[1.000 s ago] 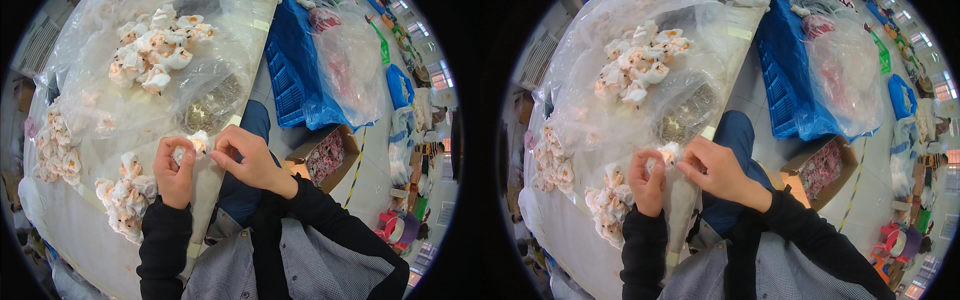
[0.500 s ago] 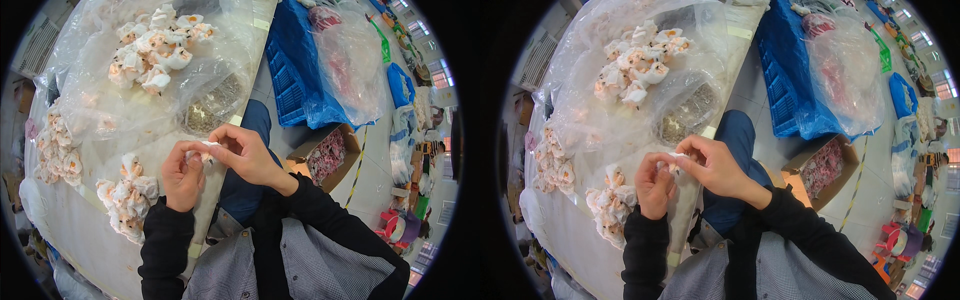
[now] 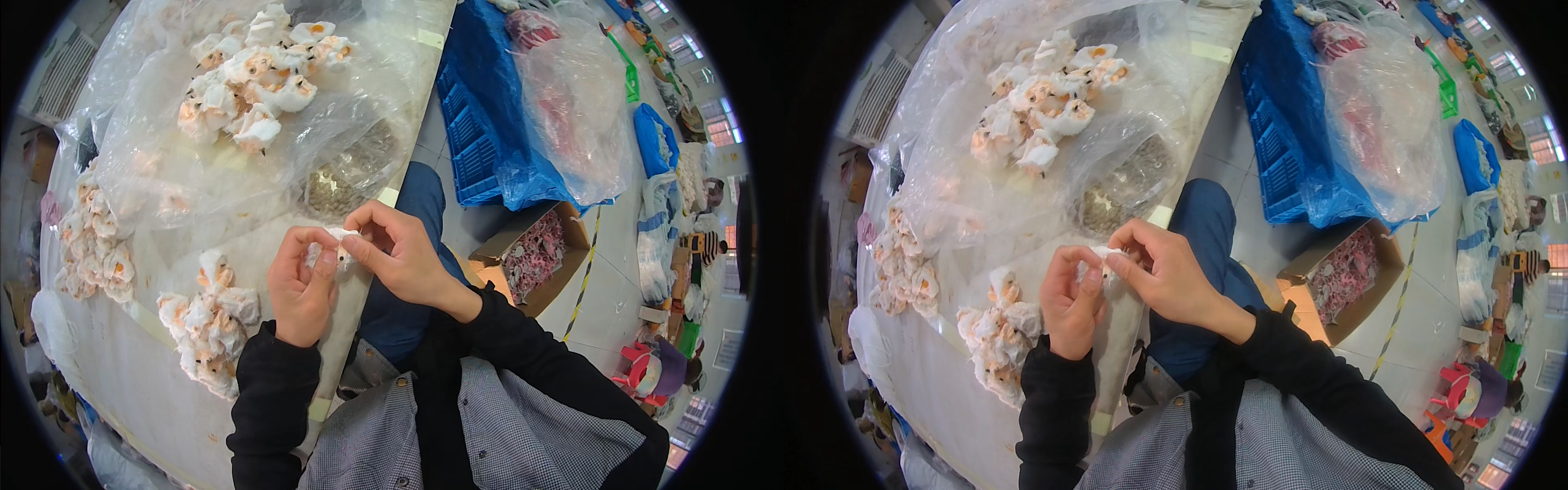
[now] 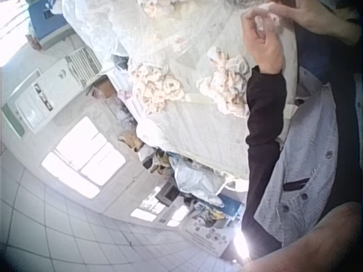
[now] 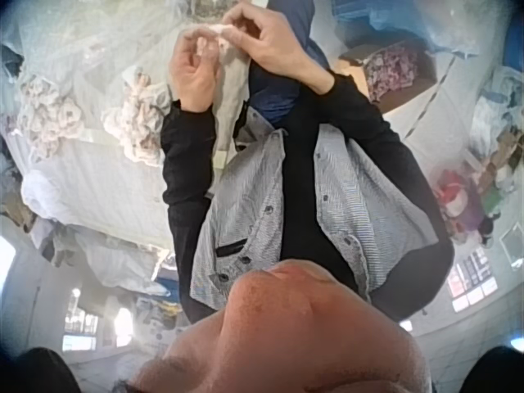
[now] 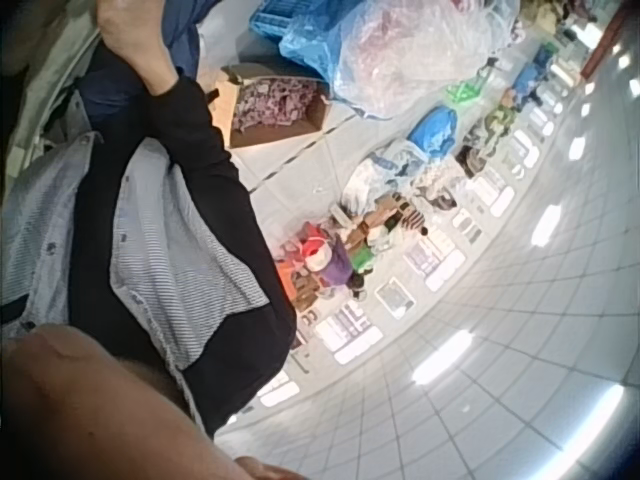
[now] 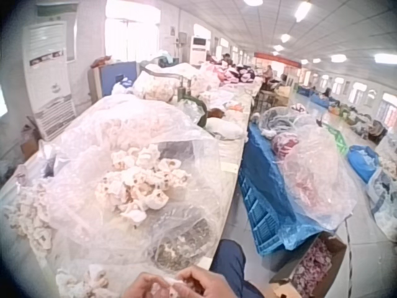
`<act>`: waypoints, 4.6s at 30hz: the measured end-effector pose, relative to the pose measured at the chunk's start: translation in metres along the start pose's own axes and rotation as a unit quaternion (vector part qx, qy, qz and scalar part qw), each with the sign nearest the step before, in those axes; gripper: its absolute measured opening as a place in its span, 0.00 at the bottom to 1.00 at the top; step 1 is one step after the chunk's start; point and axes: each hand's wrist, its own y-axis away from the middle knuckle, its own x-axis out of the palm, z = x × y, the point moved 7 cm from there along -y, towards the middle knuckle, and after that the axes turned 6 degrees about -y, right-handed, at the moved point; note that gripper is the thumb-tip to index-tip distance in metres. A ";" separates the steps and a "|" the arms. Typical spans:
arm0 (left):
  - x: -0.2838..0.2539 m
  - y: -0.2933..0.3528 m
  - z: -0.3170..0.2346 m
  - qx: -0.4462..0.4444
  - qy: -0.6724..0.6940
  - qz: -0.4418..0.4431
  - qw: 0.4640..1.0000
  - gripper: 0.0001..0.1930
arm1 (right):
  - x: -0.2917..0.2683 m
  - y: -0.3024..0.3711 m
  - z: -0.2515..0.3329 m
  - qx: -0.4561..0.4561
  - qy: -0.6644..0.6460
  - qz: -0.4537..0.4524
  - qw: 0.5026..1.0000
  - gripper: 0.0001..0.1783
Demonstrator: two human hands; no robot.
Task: The person repeatedly picks up small white fluffy craft items and attaches small black pieces to them by hand. They place the finished items on a table covered with a plastic sheet.
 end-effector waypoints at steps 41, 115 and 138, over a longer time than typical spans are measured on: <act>0.012 -0.001 -0.019 0.152 -0.384 -0.020 0.910 0.08 | -0.002 0.021 0.006 -0.138 0.177 -0.008 0.974 0.06; -0.015 0.005 -0.015 0.078 -0.233 -0.119 0.962 0.05 | 0.024 -0.065 0.032 -0.321 0.491 0.007 0.810 0.09; -0.009 0.004 -0.025 0.137 -0.285 -0.114 0.942 0.03 | 0.007 -0.012 0.042 -0.102 0.178 0.008 0.979 0.06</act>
